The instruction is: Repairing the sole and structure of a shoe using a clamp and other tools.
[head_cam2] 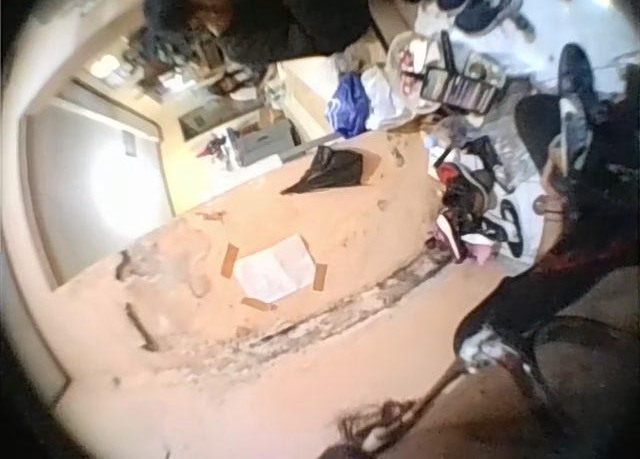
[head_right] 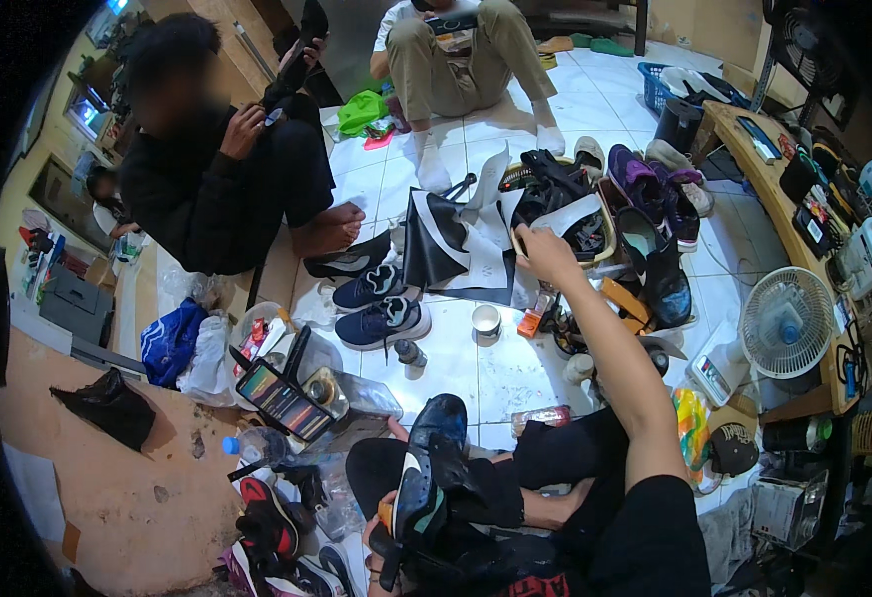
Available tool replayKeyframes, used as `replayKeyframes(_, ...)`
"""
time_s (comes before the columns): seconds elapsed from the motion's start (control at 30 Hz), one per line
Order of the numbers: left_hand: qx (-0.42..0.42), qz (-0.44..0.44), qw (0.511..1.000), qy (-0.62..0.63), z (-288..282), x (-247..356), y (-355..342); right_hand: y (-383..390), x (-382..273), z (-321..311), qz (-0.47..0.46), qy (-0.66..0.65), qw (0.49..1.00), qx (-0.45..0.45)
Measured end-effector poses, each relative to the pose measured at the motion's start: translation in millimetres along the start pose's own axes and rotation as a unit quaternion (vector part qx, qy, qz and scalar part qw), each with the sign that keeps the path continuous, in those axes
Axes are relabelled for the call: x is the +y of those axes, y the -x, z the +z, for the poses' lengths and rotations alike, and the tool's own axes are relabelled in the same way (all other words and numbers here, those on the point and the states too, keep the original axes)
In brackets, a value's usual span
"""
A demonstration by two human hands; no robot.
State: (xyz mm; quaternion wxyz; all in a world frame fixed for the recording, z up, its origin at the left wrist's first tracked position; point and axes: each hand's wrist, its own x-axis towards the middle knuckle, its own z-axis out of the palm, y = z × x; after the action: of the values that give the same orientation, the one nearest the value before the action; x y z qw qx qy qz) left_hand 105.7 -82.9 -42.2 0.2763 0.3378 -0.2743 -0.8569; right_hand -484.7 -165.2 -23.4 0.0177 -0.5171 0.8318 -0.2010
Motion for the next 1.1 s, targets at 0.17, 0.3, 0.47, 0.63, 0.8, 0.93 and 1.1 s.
replayKeyframes(0.17,-0.023,-0.003,0.999,0.034,0,-1,-3,53,2,-51,-0.016,-0.054,0.998,-0.026)
replayKeyframes(0.3,-0.033,0.006,0.999,0.015,0,-1,-1,135,15,-100,0.015,-0.145,0.988,0.044)
replayKeyframes(0.47,-0.055,0.008,0.998,0.026,3,-1,-1,270,11,-124,0.158,-0.185,0.96,0.137)
replayKeyframes(0.63,-0.064,-0.012,0.997,0.034,8,0,-2,377,-32,-69,0.261,-0.094,0.95,0.146)
replayKeyframes(0.8,-0.084,-0.024,0.996,0.027,11,2,-3,384,-21,-38,0.232,-0.064,0.949,0.201)
replayKeyframes(0.93,-0.072,-0.02,0.997,0.031,14,3,0,375,-10,-37,0.277,-0.08,0.941,0.179)
replayKeyframes(1.1,-0.073,-0.029,0.996,0.039,15,4,0,376,-13,-35,0.281,-0.063,0.939,0.187)
